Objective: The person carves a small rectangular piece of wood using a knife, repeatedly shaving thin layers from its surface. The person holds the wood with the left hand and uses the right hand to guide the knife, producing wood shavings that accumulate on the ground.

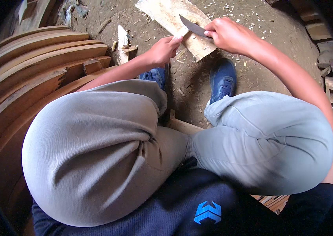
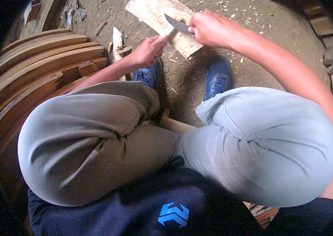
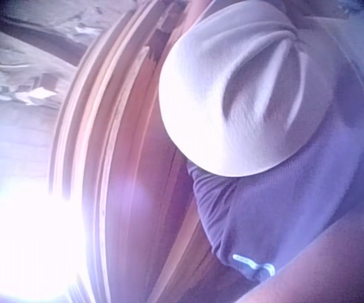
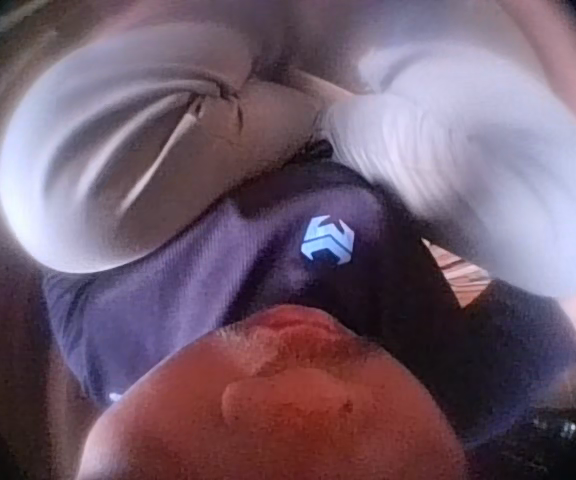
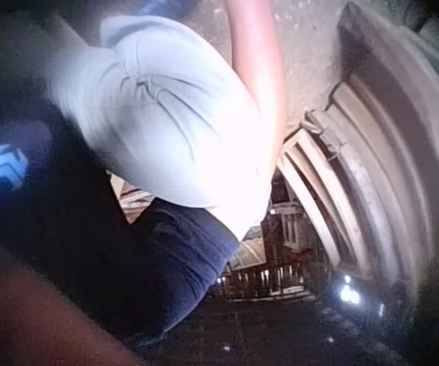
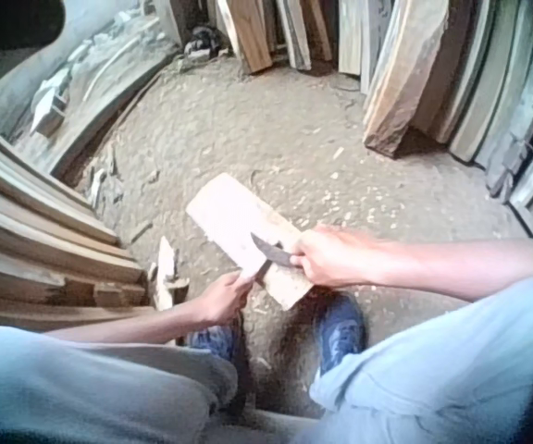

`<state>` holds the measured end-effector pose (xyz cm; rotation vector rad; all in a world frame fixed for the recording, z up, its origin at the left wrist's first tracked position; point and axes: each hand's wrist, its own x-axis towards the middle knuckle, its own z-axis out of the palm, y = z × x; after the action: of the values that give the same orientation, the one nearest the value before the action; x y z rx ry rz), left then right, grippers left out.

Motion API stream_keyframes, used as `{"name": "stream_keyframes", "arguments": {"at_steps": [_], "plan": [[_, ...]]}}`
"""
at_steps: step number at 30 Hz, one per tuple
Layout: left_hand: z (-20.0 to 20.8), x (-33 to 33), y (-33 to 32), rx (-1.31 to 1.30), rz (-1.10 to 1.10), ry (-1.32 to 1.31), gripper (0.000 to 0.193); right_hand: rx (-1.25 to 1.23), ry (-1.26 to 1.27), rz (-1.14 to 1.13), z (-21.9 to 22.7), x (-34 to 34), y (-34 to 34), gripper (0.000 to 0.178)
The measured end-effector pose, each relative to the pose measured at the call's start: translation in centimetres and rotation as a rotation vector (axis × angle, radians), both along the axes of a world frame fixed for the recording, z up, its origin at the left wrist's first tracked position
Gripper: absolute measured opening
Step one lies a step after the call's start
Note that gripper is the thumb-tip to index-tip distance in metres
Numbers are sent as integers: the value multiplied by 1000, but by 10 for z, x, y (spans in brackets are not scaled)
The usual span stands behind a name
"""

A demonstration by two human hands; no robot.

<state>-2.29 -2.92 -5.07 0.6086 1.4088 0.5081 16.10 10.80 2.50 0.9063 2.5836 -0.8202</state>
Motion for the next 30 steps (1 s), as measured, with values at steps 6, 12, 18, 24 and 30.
{"name": "stream_keyframes", "arguments": {"at_steps": [6,12,18,24,30], "plan": [[-1,-3,-1,-11,14,-43,38,-15,45,-63,-18,-11,-3,26],[-5,-3,-4,16,31,-47,39,-9,95,-95,-19,-14,-5,27],[-7,-5,-4,18,19,-81,38,9,132,-44,-22,6,-5,25],[-2,-2,-3,49,28,-53,39,-21,66,-37,-15,-9,-5,25],[-2,-4,-4,23,7,-70,39,-57,163,-80,-33,-10,-1,25]]}}
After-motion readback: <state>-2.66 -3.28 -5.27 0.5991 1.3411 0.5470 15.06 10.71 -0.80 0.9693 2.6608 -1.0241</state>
